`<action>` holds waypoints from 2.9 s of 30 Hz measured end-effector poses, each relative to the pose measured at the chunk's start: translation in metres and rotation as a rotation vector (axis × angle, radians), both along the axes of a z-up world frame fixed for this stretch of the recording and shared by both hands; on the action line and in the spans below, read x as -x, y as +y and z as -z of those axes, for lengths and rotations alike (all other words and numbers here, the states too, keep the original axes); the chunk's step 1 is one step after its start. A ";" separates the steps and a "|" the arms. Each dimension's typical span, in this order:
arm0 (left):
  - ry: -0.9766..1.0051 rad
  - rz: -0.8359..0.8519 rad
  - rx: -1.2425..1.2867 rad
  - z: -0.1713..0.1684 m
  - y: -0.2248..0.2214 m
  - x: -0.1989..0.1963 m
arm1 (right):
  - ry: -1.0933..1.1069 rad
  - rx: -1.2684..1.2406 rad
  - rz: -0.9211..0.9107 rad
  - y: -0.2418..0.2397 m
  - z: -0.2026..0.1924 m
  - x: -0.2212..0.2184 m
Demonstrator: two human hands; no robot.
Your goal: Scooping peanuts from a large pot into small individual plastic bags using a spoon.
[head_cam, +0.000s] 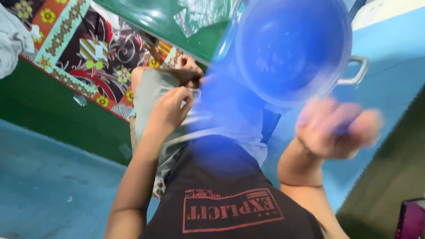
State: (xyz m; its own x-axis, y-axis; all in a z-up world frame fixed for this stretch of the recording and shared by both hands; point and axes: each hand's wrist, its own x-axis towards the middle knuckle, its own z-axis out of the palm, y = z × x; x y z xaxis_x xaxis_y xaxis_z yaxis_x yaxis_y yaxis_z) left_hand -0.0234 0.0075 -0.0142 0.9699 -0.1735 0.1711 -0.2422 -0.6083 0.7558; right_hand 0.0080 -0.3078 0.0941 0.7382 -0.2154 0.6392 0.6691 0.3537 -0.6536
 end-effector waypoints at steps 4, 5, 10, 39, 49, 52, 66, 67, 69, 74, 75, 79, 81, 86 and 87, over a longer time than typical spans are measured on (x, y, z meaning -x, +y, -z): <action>-0.047 0.028 -0.031 0.008 0.001 0.002 | -0.195 0.019 -0.668 0.011 -0.001 0.006; -0.055 0.055 -0.044 0.010 0.002 0.002 | -0.088 -0.067 -0.368 0.007 0.020 0.014; -0.028 0.041 0.037 0.021 0.000 0.001 | -0.124 0.023 -0.671 0.052 -0.030 0.012; -0.115 -0.147 0.282 -0.029 0.007 -0.014 | 0.606 0.264 -0.096 0.008 0.035 0.025; -0.175 -0.199 0.180 -0.028 0.002 -0.010 | 0.841 0.974 -0.337 0.084 0.044 0.020; -0.154 -0.186 0.192 -0.030 -0.002 -0.007 | 0.884 1.034 -0.343 0.096 0.061 0.020; -0.268 -0.058 -0.330 -0.025 0.014 0.003 | 0.611 0.641 0.136 0.007 -0.003 0.034; -0.163 -0.088 -0.268 -0.028 0.010 0.005 | 0.596 0.564 0.298 -0.006 0.000 0.034; -0.067 -0.113 -0.202 -0.029 0.004 0.004 | 0.573 0.483 0.466 -0.026 0.007 0.026; -0.152 -0.080 -0.157 -0.028 -0.004 0.001 | 0.599 0.781 0.360 -0.029 0.036 0.002; -0.154 -0.084 -0.158 -0.026 -0.002 -0.001 | 0.595 0.780 0.357 -0.029 0.041 0.001; -0.347 -0.021 -0.297 -0.022 0.006 -0.008 | 0.195 1.125 0.449 -0.030 0.055 0.002; -0.351 -0.014 -0.288 -0.023 0.007 -0.009 | 0.216 1.143 0.449 -0.033 0.059 0.010; -0.390 0.022 -0.214 -0.036 0.002 -0.020 | 0.287 0.948 0.422 -0.039 0.066 0.014; -0.392 0.027 -0.213 -0.038 0.001 -0.022 | 0.289 0.948 0.427 -0.041 0.070 0.014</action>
